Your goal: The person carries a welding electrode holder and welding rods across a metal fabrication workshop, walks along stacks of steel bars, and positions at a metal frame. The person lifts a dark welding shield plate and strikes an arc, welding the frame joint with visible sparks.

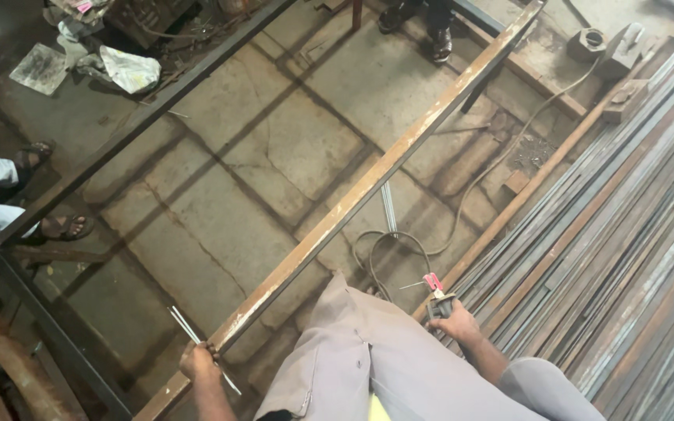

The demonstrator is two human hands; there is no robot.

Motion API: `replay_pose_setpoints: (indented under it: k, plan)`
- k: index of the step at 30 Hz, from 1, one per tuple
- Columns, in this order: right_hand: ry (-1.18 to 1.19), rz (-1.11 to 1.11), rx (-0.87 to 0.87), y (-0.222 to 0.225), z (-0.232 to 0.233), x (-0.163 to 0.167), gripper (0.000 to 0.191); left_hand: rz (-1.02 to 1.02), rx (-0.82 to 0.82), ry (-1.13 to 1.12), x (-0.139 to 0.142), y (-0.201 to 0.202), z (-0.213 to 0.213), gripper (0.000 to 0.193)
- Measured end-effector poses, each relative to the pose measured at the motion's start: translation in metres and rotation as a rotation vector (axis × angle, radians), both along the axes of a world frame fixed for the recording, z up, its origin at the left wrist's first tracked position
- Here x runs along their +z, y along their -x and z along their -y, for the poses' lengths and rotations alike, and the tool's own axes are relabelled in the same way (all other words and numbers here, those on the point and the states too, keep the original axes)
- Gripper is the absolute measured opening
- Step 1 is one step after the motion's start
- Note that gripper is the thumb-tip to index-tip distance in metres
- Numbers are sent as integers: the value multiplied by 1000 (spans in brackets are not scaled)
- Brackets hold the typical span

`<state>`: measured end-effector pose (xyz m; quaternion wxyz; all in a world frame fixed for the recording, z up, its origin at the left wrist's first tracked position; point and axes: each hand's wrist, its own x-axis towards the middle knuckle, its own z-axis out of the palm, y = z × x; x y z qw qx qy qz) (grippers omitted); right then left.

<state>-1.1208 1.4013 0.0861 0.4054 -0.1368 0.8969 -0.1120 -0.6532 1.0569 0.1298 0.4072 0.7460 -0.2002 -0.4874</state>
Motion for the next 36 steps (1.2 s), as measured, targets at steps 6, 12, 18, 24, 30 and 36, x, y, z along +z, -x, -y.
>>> replay_pose_setpoints:
  k: [6, 12, 18, 24, 30, 36]
  plan:
    - [1, -10, -27, 3, 3, 2, 89, 23, 18, 15, -7, 6, 3, 17]
    - [-41, -22, -5, 7, 2, 3, 88, 14, 4, 44, 0, 7, 8, 13]
    - [-33, -18, 5, 8, -1, 4, 90, -9, 17, 55, -1, 8, 12, 26]
    - [-92, -8, 34, 4, -4, 1, 90, -43, 64, 47, 0, 9, 3, 34]
    - [-44, -14, 12, 5, -3, 3, 86, 2, 130, 21, 11, 11, 1, 46]
    - [7, -16, 43, -4, 19, 12, 95, 108, 113, -24, 18, 4, 2, 44]
